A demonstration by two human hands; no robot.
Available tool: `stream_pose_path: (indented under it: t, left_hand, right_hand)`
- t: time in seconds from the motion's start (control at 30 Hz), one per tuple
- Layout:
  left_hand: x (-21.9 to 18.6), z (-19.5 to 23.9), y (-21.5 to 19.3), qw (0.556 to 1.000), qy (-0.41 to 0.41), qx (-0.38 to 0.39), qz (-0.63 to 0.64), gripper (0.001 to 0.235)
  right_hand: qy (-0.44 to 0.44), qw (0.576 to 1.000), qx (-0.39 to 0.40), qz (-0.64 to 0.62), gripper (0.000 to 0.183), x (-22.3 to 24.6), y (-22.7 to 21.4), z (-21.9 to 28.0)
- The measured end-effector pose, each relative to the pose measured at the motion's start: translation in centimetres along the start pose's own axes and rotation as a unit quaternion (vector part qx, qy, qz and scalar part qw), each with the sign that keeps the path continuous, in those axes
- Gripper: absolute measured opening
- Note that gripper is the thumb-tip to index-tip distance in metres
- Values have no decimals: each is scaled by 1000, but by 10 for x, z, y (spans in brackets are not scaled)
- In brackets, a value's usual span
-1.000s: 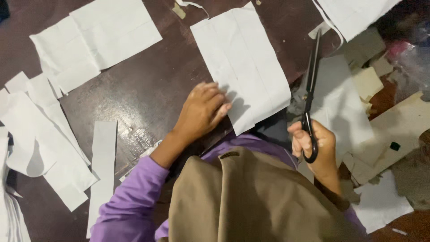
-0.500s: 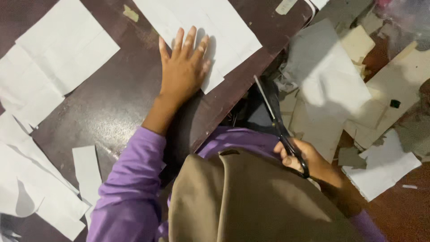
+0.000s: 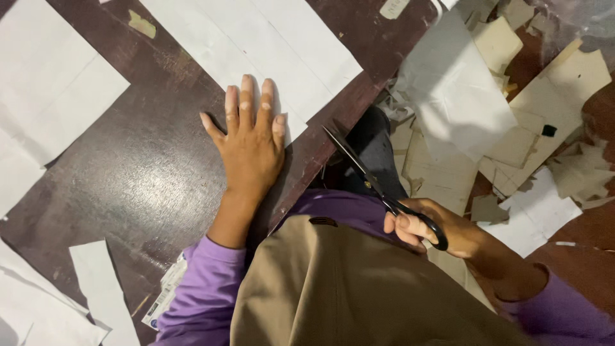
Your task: The person uses scissors to cut a large white sheet of paper into long strips and smaller rectangular pieces. They repeatedly pick up the paper, align the edges, and cut along the length, placing the cut pieces on the table.
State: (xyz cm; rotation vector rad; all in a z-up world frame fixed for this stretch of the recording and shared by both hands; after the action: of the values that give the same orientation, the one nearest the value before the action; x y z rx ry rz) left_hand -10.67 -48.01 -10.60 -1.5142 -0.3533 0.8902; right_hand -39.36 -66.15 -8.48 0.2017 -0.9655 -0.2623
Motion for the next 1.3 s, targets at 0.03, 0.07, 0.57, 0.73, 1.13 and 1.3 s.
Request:
stream_pose_path:
  t: [0.03, 0.07, 0.57, 0.73, 1.13, 1.3]
  left_hand:
    - [0, 0, 1, 1000, -4, 1, 4, 61]
    - [1, 0, 1, 1000, 5, -9, -5, 59]
    - [4, 3, -5, 986, 33, -132, -94, 50]
    - [3, 3, -5, 985, 34, -139, -93, 50]
    - [3, 3, -5, 986, 43, -140, -82, 49]
    - [4, 4, -6, 982, 41, -157, -98, 48]
  right_hand:
    - [4, 1000, 1, 2, 37, 1, 1, -4]
    - [4, 1000, 12, -3, 39, 2, 1, -9]
    - [102, 989, 89, -50, 58, 37, 10, -18]
    - [101, 970, 207, -75, 80, -47, -24, -20]
    - [89, 928, 221, -287, 106, -52, -5, -17]
    - [-31, 950, 243, -192, 65, -67, -12, -34]
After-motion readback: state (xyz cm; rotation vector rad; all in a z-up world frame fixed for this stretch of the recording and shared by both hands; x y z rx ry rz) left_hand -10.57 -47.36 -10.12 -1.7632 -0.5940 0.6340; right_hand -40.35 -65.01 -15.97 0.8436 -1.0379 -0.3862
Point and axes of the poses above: each hand's wrist, its own z-axis away from the middle knuckle, its own y-axis out of the palm, x = y × z, the point moved 1 cm from there along -z, towards the middle knuckle, and after that the axes turned 5 degrees about y, right-handed, at the moved point
